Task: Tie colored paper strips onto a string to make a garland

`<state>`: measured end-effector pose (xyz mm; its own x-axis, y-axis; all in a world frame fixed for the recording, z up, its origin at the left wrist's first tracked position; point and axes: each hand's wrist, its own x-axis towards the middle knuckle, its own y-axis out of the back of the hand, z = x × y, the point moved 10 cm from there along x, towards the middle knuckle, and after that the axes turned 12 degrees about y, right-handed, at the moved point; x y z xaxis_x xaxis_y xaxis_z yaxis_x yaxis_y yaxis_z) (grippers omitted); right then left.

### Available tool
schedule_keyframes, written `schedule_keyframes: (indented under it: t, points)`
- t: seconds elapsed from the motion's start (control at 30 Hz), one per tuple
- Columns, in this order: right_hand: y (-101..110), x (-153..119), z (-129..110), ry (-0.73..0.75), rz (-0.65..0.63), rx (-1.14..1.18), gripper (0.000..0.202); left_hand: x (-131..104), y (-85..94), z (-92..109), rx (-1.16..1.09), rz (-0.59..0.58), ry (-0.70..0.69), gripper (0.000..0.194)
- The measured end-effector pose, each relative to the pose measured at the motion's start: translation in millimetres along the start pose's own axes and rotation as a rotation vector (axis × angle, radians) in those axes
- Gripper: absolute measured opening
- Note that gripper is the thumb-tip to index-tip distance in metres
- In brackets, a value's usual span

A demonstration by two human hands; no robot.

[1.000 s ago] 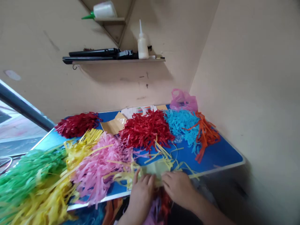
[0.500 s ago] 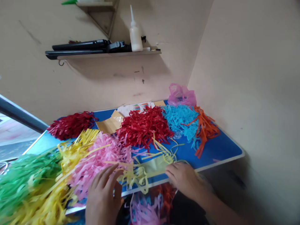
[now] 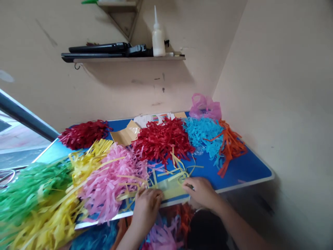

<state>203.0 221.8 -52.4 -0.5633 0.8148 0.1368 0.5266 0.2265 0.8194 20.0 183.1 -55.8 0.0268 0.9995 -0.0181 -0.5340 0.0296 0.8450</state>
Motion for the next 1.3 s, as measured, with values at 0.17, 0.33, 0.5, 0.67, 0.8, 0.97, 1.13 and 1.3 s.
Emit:
schedule_keyframes:
  t: [0.17, 0.33, 0.5, 0.67, 0.8, 0.97, 1.13, 1.3]
  points:
    - [1.0, 20.2, -20.4, 0.042, -0.018, -0.107, 0.018, 6.5, 2.8, -3.1, 0.004, 0.089, 0.039, 0.021]
    - [-9.4, 31.3, -5.9, -0.054, -0.047, -0.197, 0.017, 8.2, 12.0, -4.2, 0.11, 0.213, 0.07, 0.017]
    - [-14.2, 32.5, -2.2, -0.098, -0.017, -0.285, 0.022, 8.9, 19.6, 0.7, 0.266, 0.27, 0.137, 0.022]
    - [-17.6, 43.0, -9.4, -0.059, -0.021, -0.359, 0.02, 14.0, 16.2, 1.0, 0.338, 0.213, 0.186, 0.023]
    - [-18.8, 50.7, -7.7, -0.062, -0.022, -0.39, 0.02, 16.2, 18.2, 0.1, 0.372, 0.244, 0.19, 0.021]
    - [-21.5, 50.9, -4.4, -0.072, -0.034, -0.417, 0.021, 16.4, 15.9, -3.3, 0.366, 0.24, 0.203, 0.022]
    - [-21.9, 50.6, -1.6, -0.092, -0.039, -0.418, 0.019, 17.0, 13.5, -4.9, 0.365, 0.228, 0.198, 0.021]
    - [-22.7, 55.2, -1.5, -0.113, -0.028, -0.41, 0.016, 16.3, 14.3, -3.2, 0.382, 0.243, 0.202, 0.02]
